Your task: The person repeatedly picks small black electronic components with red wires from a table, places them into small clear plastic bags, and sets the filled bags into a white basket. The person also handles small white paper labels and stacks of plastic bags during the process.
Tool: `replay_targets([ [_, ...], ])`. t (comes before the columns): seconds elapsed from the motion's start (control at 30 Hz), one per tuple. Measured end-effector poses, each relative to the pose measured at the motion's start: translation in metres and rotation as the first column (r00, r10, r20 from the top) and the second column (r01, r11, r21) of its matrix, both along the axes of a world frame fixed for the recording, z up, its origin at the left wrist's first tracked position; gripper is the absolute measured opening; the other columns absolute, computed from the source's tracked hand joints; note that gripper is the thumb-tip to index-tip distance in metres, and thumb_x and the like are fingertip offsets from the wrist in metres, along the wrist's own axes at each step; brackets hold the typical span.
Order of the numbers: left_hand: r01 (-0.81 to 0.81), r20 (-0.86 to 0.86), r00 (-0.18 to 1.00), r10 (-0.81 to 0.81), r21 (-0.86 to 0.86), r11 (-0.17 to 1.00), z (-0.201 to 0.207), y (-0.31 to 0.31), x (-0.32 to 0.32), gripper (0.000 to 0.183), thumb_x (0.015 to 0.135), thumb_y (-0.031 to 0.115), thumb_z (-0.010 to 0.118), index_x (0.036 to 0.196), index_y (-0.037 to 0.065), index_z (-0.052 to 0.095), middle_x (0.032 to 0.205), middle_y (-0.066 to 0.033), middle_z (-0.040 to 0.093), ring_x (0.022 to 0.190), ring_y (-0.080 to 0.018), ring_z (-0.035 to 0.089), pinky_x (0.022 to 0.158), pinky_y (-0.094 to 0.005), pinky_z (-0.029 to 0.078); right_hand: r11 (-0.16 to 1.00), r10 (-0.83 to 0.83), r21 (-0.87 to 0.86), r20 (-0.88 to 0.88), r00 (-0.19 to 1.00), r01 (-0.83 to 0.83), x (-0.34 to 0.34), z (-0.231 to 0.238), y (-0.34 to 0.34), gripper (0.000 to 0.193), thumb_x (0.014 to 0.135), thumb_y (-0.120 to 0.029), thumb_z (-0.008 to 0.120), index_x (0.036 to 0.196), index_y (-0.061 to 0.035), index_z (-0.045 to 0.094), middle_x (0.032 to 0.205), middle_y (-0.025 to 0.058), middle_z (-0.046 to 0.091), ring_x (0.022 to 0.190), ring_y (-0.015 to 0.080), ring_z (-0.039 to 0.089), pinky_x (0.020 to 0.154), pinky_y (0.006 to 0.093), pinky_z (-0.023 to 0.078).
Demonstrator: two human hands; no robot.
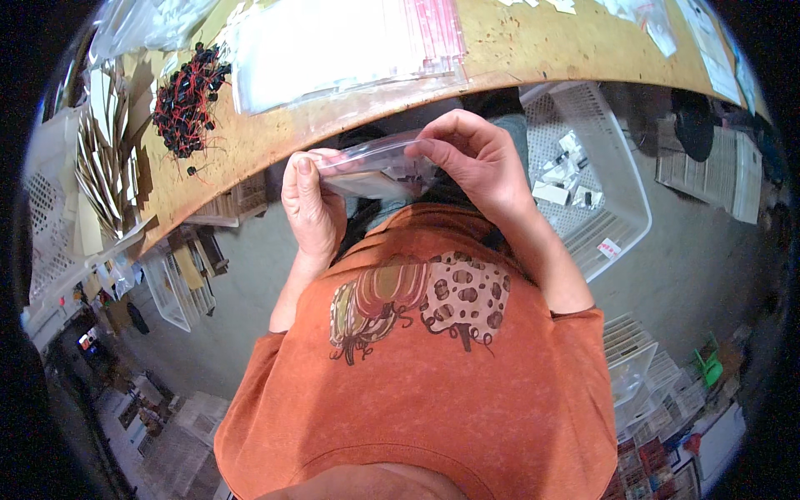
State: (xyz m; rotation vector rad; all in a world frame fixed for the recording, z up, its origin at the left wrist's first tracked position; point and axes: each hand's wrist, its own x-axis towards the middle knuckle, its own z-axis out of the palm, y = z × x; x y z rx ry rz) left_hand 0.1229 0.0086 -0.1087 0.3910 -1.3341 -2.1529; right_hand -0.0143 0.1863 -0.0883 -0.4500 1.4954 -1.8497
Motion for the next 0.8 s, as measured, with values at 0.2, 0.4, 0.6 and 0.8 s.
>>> replay_targets([
  [0.2,0.190,0.293,0.956,-0.024,-0.555,0.809,-0.002,-0.022,-0.006,0.015,0.102,0.011,0.061,0.101,-0.001,0.070,0.105,-0.0134,0.076,0.098,-0.0202,0.071,0.091,-0.0344,0.055,0.995,-0.047,0.089,-0.080,0.996,0.054,0.007,0.000,0.001,0.010,0.101,-0.002,0.064,0.109,-0.0001,0.069,0.096,0.0066,0.075,0.089,0.0122,0.072,0.081,0.0258,0.057],
  [0.4,0.293,0.286,0.954,-0.095,-0.811,0.506,0.023,0.003,-0.047,0.016,0.080,0.008,0.077,0.094,0.004,0.070,0.087,-0.0117,0.070,0.081,-0.0295,0.069,0.074,-0.0372,0.054,0.965,-0.105,0.169,-0.461,0.881,0.203,0.015,-0.002,-0.004,0.007,0.095,-0.003,0.069,0.102,-0.0014,0.070,0.083,0.0056,0.075,0.076,0.0077,0.069,0.067,0.0261,0.055],
  [0.6,0.330,0.299,0.943,-0.149,-0.769,0.548,0.014,0.016,-0.059,0.012,0.077,0.002,0.071,0.080,0.005,0.060,0.071,-0.0101,0.058,0.066,-0.0300,0.059,0.063,-0.0372,0.049,0.959,-0.061,0.194,-0.573,0.817,0.208,0.010,-0.005,0.008,0.008,0.091,0.002,0.070,0.098,-0.0018,0.070,0.084,0.0097,0.073,0.074,0.0142,0.071,0.066,0.0272,0.054],
  [0.8,0.403,0.298,0.907,-0.298,-0.820,0.407,0.023,0.012,-0.060,0.010,0.075,-0.002,0.065,0.076,0.005,0.058,0.072,-0.0077,0.060,0.065,-0.0257,0.058,0.064,-0.0346,0.047,0.968,-0.179,0.132,-0.222,0.959,0.211,-0.003,-0.006,0.035,0.004,0.098,-0.002,0.067,0.102,-0.0013,0.069,0.087,0.0050,0.074,0.080,0.0121,0.070,0.075,0.0262,0.056],
])
